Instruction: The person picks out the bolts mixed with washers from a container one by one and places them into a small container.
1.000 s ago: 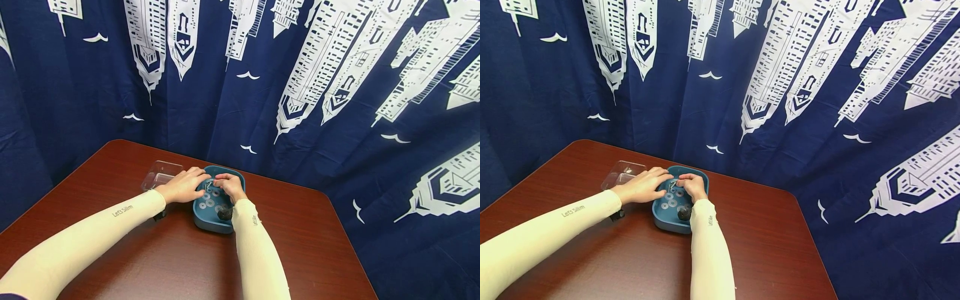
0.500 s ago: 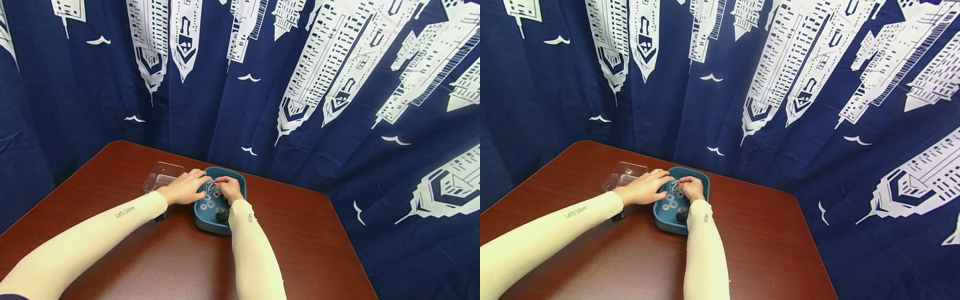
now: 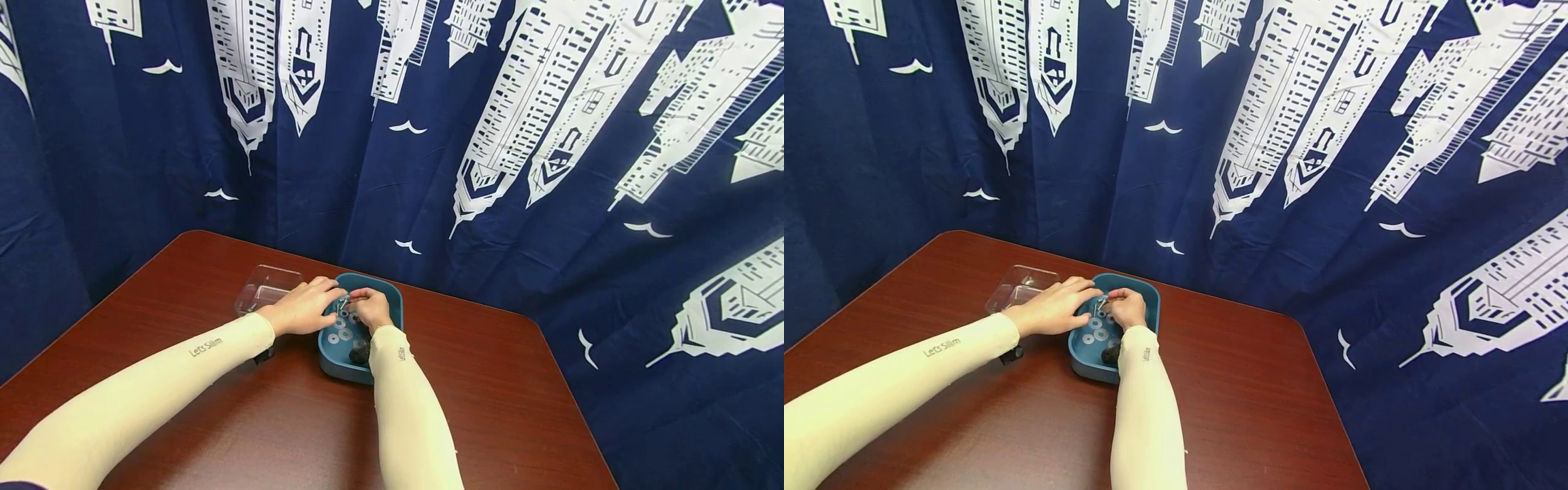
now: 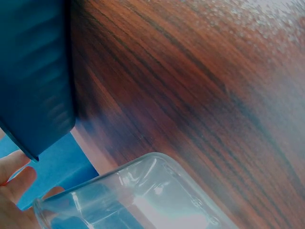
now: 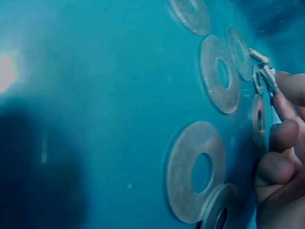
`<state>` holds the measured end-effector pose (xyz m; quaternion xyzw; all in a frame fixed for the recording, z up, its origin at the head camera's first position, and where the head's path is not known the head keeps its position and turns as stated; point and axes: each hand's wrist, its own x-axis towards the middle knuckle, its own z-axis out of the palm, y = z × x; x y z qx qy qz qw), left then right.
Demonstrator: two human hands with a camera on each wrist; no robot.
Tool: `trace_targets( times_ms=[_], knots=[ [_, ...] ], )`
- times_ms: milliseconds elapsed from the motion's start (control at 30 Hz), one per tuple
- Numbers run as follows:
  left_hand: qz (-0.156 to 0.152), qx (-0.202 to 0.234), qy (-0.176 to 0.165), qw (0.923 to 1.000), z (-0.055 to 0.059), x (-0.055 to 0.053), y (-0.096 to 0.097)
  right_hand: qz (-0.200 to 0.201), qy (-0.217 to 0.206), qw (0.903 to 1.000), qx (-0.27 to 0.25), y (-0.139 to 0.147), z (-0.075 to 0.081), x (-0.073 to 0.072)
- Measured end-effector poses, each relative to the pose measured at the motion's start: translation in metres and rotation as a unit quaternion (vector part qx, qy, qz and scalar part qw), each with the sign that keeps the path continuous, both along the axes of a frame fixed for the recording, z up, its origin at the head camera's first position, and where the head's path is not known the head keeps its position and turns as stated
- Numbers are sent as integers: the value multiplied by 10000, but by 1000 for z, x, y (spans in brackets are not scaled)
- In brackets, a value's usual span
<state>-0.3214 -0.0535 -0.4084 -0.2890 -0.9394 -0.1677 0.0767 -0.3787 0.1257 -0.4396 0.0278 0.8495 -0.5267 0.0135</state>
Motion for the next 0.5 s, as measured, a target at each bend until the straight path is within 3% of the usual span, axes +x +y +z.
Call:
trace_targets(
  times_ms=[500],
  knots=[
    [21,27,-12,10000,-2,-2,0,95,398,9979,500,-5,-5,-1]
  ],
)
